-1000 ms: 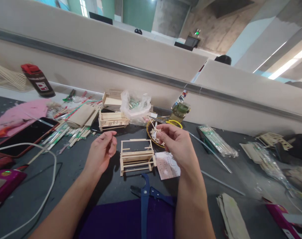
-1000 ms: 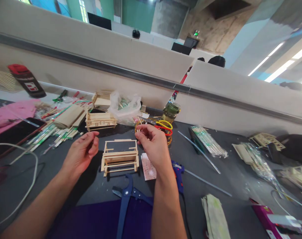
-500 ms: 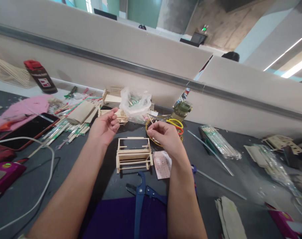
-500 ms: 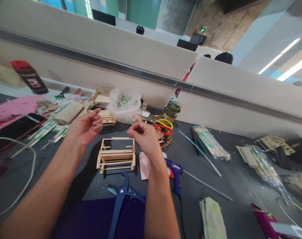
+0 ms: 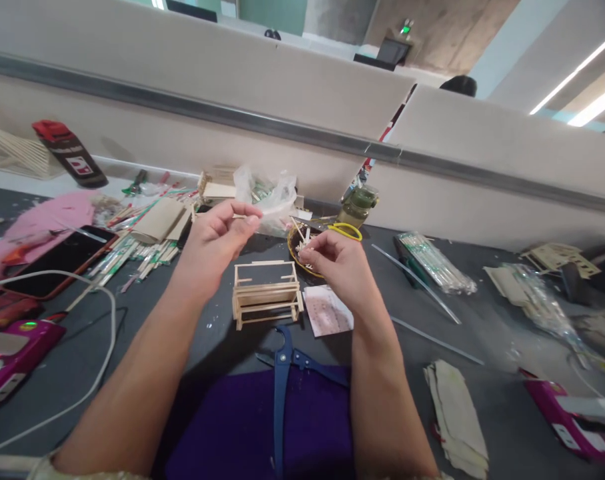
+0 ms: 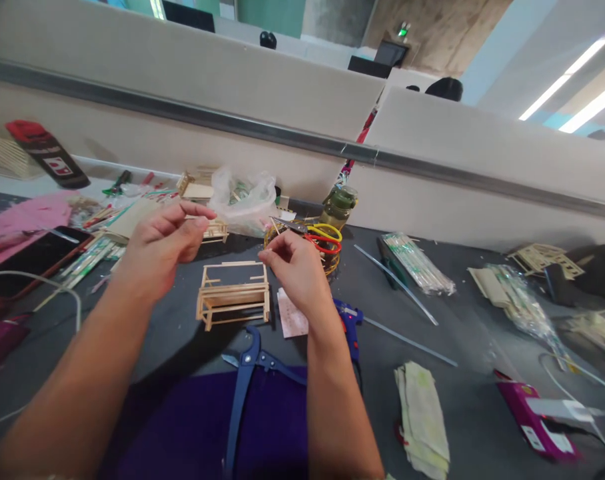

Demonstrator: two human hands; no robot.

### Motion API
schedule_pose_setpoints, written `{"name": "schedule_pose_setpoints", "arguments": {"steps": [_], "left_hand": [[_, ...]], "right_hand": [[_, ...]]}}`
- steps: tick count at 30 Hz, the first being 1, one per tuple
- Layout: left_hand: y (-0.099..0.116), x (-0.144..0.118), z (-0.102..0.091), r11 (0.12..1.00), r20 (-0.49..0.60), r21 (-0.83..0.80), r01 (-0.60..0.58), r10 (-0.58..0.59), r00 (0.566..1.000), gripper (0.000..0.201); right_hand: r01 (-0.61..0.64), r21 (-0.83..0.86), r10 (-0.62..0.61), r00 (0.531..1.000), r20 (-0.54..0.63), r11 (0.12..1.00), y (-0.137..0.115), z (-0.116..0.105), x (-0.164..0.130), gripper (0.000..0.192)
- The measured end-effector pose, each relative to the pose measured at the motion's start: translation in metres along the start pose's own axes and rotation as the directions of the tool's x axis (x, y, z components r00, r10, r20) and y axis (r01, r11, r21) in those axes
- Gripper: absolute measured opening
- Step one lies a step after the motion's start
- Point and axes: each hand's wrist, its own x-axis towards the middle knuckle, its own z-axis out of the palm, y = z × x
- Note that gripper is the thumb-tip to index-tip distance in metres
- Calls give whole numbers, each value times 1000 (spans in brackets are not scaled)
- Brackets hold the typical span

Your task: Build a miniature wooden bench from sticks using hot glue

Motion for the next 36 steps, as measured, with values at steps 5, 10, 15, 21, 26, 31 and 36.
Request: {"name": "schedule_pose_setpoints", "arguments": {"steps": [5, 10, 15, 21, 26, 31, 36], "left_hand": [[-13, -63, -43, 790, 189, 612, -20, -122, 974, 12], [-59, -139, -91, 384, 229, 921, -61, -410, 883, 15], [-83, -177, -102, 303, 191, 951, -61, -420, 887, 18], [-88, -167, -107, 335, 252, 929, -160, -252, 934, 19], [-82, -137, -114, 288, 260, 939, -186, -245, 934, 11], [-75, -133, -113, 422, 225, 902, -90, -282, 933, 15], [-66, -97, -93, 827, 78, 559, 63, -128, 989, 27]], "right_hand": [[-59, -381, 129, 979, 160, 923, -8, -9, -67, 10], [-37, -710, 236, 954, 184, 703, 12, 1, -131, 7], [119, -807, 188, 943, 274, 578, 35, 22, -164, 12], [178, -862, 81, 966, 244, 474, 39, 40, -174, 19], [166, -856, 43, 976, 214, 489, 45, 51, -164, 15], [187, -840, -9, 977, 212, 510, 55, 53, -161, 14], [201, -835, -10, 973, 229, 512, 52, 48, -161, 14]]}}
